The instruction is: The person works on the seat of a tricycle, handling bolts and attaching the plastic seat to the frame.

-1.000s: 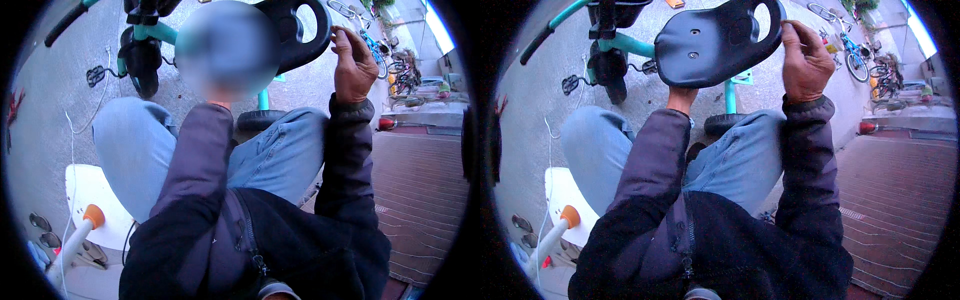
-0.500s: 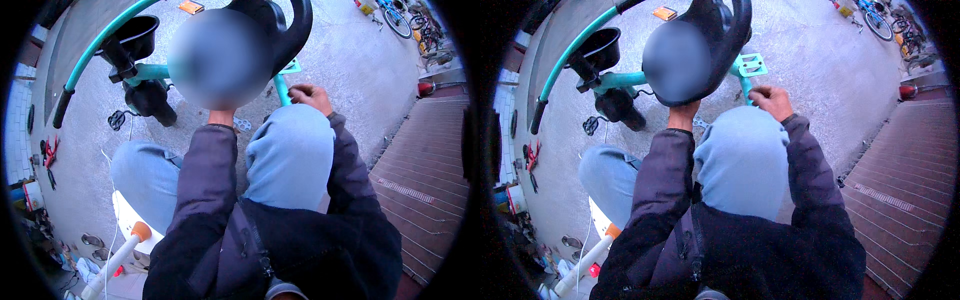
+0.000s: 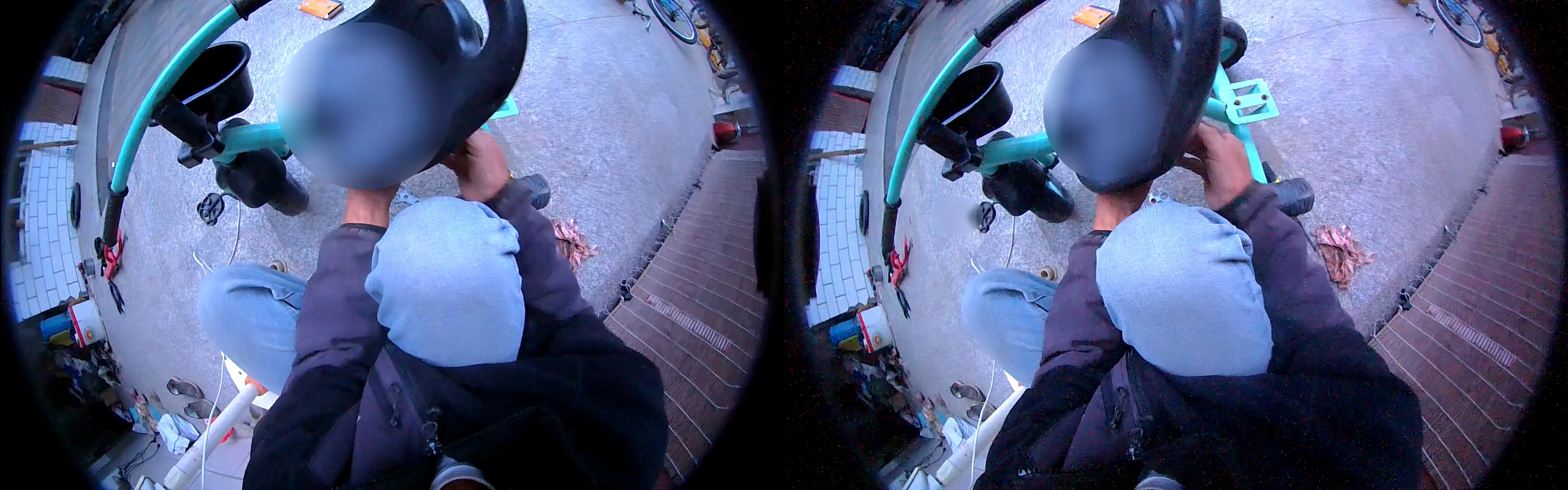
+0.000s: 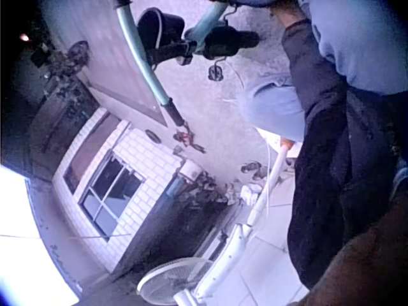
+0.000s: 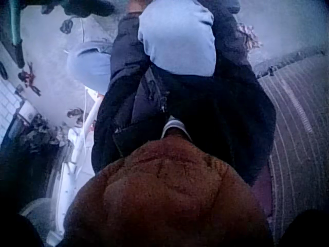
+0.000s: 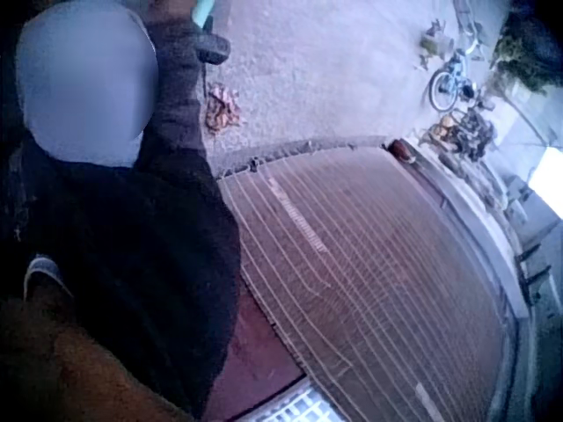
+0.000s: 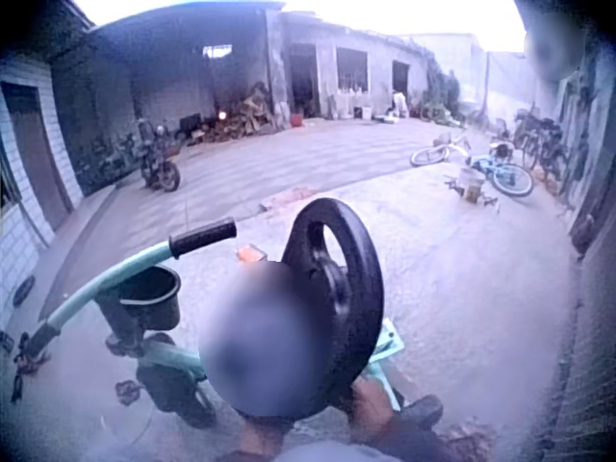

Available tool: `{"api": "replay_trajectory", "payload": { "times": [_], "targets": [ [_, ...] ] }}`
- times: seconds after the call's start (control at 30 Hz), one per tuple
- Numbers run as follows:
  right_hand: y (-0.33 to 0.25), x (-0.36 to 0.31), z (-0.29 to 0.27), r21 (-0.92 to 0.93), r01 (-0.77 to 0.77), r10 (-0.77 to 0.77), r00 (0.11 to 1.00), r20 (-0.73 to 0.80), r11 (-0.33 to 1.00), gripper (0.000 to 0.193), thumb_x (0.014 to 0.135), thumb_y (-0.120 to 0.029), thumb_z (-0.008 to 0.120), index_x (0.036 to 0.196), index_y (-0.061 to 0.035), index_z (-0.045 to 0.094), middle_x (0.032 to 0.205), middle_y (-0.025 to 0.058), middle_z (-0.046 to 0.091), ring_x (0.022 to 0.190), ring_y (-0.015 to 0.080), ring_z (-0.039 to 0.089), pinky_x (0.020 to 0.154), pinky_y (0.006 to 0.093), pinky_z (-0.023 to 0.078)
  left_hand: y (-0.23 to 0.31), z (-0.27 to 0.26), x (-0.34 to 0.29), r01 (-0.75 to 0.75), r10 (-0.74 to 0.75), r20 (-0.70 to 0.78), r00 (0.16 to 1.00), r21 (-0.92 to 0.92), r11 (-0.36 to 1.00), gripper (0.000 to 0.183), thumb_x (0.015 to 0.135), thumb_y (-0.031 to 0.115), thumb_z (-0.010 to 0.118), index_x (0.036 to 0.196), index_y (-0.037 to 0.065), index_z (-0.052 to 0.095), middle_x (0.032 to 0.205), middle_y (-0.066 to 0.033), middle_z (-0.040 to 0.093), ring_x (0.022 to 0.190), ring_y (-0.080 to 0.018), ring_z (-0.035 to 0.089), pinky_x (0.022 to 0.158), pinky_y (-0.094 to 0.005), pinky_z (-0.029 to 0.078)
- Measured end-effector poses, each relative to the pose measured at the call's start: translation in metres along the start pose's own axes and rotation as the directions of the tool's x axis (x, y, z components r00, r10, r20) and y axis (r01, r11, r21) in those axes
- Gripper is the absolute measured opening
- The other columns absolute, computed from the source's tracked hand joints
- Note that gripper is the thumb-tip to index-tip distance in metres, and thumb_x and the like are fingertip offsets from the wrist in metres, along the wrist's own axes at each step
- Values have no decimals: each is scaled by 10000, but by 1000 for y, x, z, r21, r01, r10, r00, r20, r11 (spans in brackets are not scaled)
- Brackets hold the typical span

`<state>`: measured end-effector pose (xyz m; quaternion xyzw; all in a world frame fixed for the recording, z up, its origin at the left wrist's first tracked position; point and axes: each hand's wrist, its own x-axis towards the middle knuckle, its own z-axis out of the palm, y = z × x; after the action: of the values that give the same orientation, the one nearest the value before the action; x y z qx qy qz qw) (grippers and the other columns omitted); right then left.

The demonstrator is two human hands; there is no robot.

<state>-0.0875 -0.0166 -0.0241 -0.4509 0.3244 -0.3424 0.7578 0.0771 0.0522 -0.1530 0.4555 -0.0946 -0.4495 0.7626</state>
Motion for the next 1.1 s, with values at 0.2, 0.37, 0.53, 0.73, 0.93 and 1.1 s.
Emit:
{"api": "replay_trajectory", "payload": {
  "times": [0.2,0.37,0.53,0.73,0.93,1.1],
  "targets": [
    [-17,-25,-2,-200,307,-323,945,-56,930,743,840,-358,687,1406,-18,346,1357,165,451,1181,280,507,927,399,475,-5,-7,3,11,-12,23,1000,38,999,286,880,130,572,1144,19,578,1095,-129,622,1051,-256,593,913,-366,465],
    [-9,-33,-5,-311,338,-346,938,33,888,889,751,-341,774,1419,-3,296,1363,194,430,1160,286,526,914,388,477,-2,-13,8,14,-17,38,999,84,996,284,880,128,574,1141,16,581,1087,-130,624,1046,-255,596,910,-365,466],
    [24,-98,-41,-566,150,-239,967,-86,811,327,835,-168,690,1102,9,623,947,110,686,805,159,659,742,293,522,10,-25,12,-5,-1,41,999,153,988,282,880,126,576,1138,12,583,1079,-132,627,1041,-255,598,907,-364,467],
    [50,-146,-71,-455,53,-155,969,-191,889,183,869,-146,645,954,15,663,841,126,694,767,129,643,702,283,509,6,-30,17,26,-37,55,998,184,983,280,880,124,578,1135,8,586,1069,-133,629,1035,-254,601,904,-363,469],
    [64,-145,-66,-476,30,-83,992,-92,879,203,879,-170,628,948,18,659,839,152,688,761,157,656,702,306,510,32,-43,4,60,-81,46,996,349,935,278,880,122,580,1132,4,589,1059,-135,632,1029,-253,604,901,-362,470],
    [71,-145,-70,-371,12,-102,969,-225,929,192,878,-175,639,948,2,668,773,109,683,723,135,648,655,289,506,90,-12,-86,-58,-35,56,998,997,-42,232,867,89,589,1084,9,607,983,-114,630,957,-234,621,816,-341,499]
  ]
}}
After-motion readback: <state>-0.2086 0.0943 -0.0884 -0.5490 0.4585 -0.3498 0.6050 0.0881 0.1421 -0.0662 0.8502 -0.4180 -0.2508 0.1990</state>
